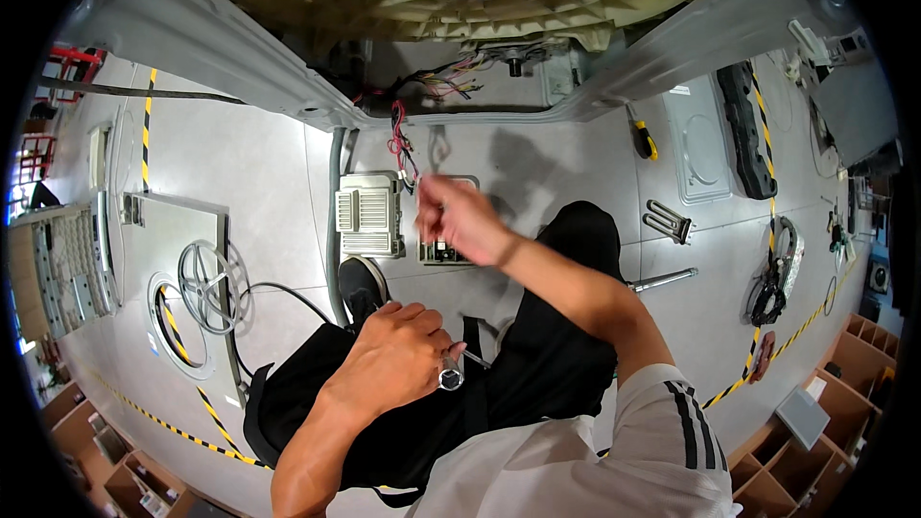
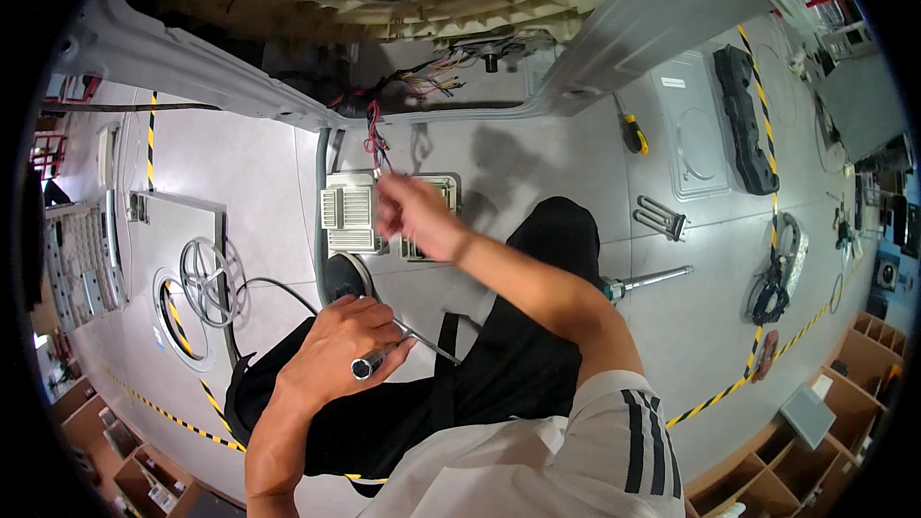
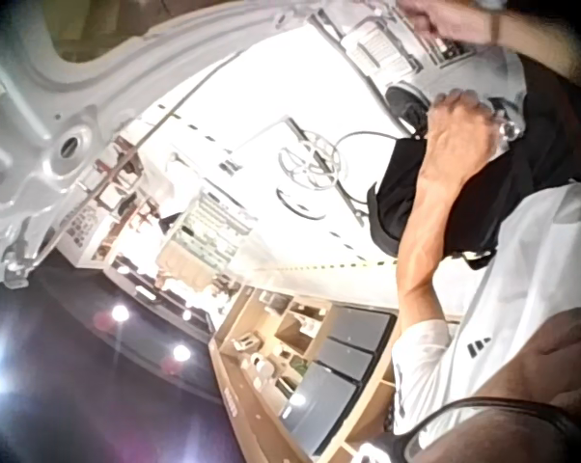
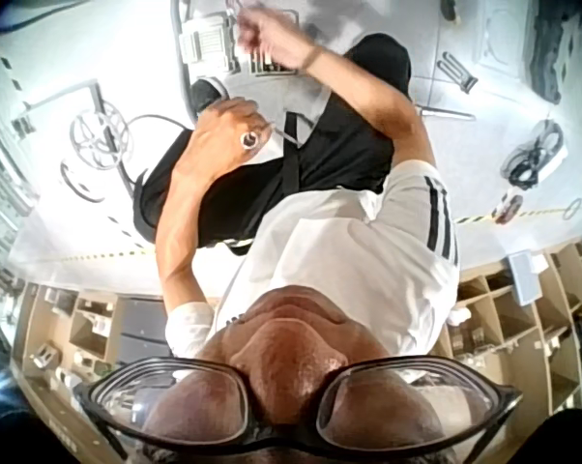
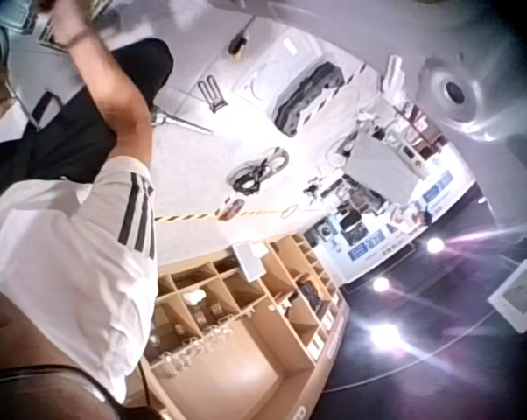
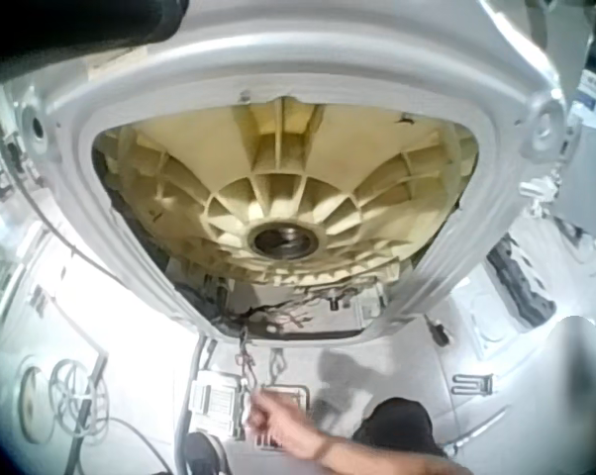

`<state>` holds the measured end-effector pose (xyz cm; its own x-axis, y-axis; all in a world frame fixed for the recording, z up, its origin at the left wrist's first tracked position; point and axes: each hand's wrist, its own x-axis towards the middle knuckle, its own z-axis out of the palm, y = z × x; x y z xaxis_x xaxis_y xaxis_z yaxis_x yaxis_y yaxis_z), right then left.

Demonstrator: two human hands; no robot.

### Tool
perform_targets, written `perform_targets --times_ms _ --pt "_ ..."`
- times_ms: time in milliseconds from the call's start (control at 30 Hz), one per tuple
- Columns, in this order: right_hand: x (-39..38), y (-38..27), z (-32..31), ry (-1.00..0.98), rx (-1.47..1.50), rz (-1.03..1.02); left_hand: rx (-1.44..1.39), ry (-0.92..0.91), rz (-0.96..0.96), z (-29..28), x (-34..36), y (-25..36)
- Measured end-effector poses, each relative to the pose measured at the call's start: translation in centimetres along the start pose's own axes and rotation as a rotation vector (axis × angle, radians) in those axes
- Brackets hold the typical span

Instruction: The person works on the internal components of a machine, handling wires and using a socket wrench to reach into the chassis, then picking up and placing small electronic modules on the floor.

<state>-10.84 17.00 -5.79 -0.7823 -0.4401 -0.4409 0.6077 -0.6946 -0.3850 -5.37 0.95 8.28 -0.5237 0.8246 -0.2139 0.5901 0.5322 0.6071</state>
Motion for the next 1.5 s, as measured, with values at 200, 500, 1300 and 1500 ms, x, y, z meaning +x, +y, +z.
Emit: perform_targets --times_ms 200,500,1300,1500 --pt "-4.4 3.8 3.4 -0.265 -0.265 0.389 -0.014 0.085 0.132 0.8 0.4 0.2" --pt "-4.7 6.2 2.9 -0.194 -0.072 0.553 0.05 -0.004 0.084 1.6 0.2 0.4" --pt "-2.3 1.9 -5.2 0.409 0.343 -0.15 0.177 -0.141 0.12 4.3 -1.7 1.6" --pt "-2.0 1.1 -9.6 0.373 0.313 -0.067 0.242 -0.197 0.152 5.0 -1.5 2.1"
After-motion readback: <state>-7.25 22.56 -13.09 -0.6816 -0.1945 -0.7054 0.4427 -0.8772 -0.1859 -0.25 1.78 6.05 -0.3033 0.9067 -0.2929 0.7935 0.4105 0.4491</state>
